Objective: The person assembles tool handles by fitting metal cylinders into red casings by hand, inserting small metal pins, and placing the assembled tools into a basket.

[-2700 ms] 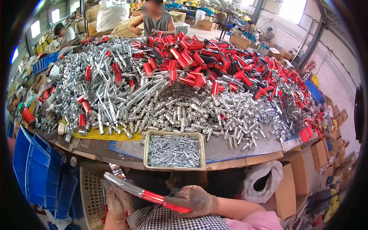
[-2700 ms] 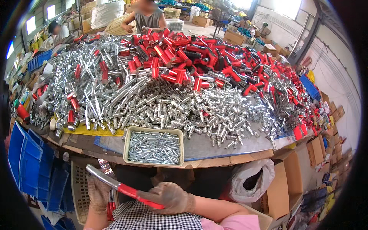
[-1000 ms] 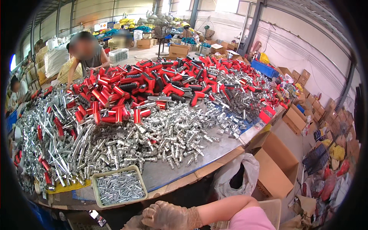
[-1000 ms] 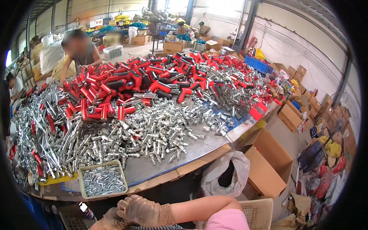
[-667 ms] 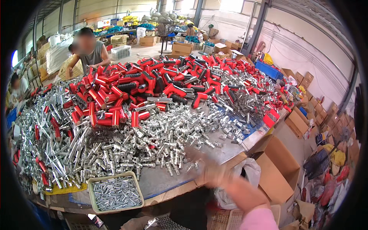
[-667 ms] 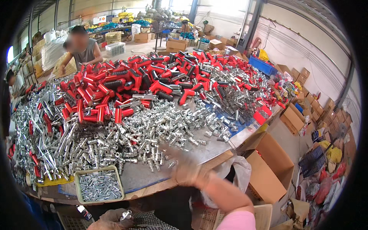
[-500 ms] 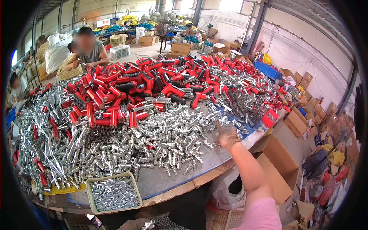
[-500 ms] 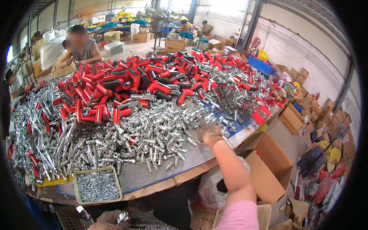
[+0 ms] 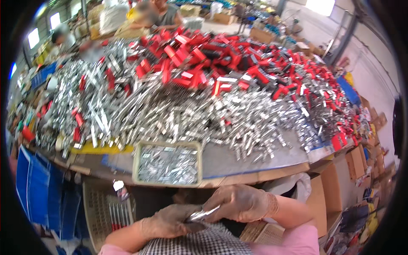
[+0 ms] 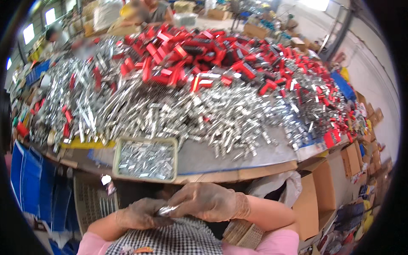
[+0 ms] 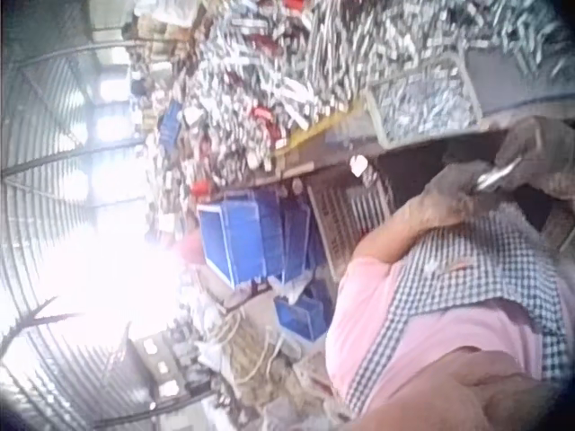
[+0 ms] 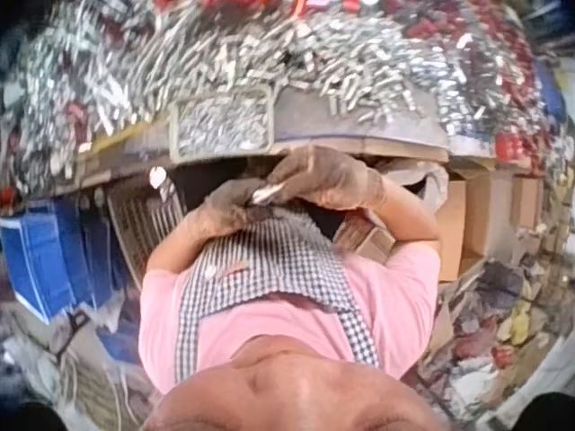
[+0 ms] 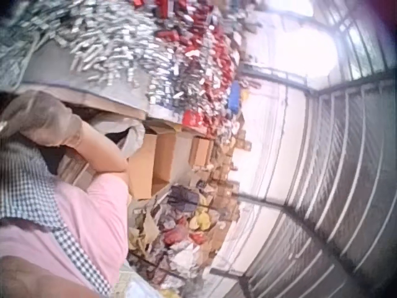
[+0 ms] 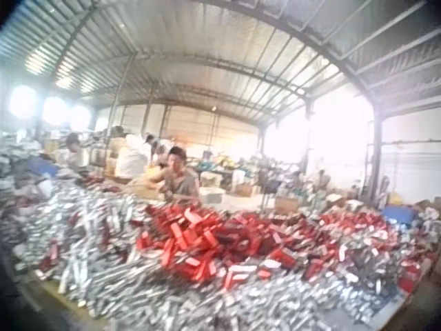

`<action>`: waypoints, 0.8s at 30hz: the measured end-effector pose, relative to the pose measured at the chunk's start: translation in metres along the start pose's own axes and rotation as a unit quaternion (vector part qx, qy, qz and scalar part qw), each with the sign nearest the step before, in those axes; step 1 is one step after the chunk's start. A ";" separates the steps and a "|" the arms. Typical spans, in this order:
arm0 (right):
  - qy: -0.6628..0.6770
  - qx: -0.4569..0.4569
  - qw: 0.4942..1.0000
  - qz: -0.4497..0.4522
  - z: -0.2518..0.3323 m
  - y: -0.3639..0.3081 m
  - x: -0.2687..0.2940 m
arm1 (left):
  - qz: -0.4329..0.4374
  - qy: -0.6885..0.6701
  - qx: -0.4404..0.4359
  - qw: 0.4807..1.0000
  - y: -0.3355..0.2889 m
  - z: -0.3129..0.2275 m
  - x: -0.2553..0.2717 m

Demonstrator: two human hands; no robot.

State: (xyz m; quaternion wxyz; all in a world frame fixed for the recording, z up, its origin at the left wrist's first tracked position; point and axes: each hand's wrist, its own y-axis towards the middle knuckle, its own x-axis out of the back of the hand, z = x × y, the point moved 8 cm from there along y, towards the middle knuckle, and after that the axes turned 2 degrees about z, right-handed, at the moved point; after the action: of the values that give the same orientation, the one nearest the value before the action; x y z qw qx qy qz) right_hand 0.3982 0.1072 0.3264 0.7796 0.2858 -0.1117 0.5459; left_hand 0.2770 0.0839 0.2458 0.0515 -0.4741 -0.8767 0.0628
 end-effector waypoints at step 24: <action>-0.359 -0.027 0.933 0.002 0.024 0.099 -0.047 | -0.139 -0.007 -0.083 0.987 -0.079 -0.002 0.019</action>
State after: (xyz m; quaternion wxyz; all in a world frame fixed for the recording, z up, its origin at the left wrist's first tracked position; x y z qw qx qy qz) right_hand 0.2934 0.0803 0.3547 0.6941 0.4409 -0.3995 0.4053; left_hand 0.2017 0.0575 0.2604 0.0142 -0.3494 -0.9368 -0.0144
